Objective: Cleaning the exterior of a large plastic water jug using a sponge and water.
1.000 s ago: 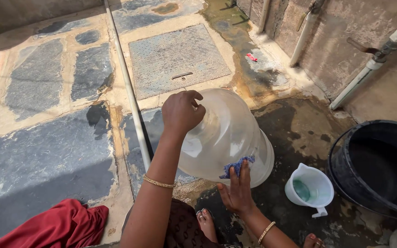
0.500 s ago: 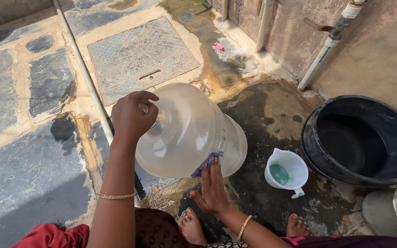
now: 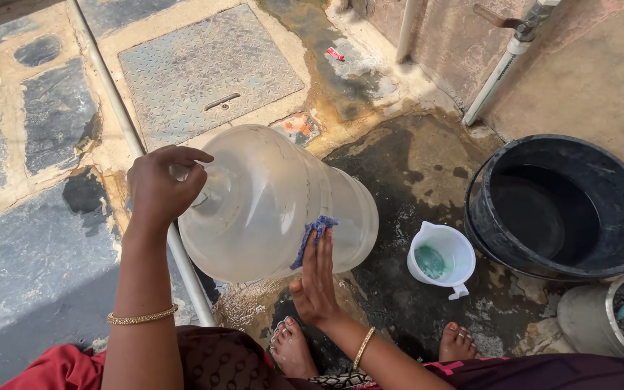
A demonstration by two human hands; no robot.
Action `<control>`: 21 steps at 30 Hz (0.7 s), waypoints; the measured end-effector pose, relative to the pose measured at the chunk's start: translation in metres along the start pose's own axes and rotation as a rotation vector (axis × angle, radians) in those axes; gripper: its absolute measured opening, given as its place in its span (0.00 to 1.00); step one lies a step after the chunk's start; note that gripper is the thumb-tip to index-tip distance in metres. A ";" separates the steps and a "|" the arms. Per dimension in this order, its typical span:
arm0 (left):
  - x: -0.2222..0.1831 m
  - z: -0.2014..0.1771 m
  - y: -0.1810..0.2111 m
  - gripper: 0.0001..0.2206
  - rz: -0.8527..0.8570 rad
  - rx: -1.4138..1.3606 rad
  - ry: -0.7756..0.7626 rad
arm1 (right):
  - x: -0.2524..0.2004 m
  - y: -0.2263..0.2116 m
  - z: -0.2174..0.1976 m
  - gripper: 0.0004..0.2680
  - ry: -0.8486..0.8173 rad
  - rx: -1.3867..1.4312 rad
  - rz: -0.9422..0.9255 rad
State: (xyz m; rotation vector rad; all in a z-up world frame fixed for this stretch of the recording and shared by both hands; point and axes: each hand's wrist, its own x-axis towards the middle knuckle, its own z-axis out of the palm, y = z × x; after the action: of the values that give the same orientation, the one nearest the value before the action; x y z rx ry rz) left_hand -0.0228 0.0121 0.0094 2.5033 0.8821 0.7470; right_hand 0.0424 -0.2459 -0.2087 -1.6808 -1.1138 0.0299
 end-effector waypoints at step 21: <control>-0.024 0.012 -0.011 0.18 -0.043 0.197 0.178 | 0.030 0.124 -0.027 0.31 0.226 0.000 0.653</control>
State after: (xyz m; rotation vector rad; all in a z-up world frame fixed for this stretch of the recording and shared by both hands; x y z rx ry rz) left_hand -0.0360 0.0022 -0.0139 2.6074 1.1165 0.9201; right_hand 0.1537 -0.2450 -0.2770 -1.9281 -0.3662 0.2472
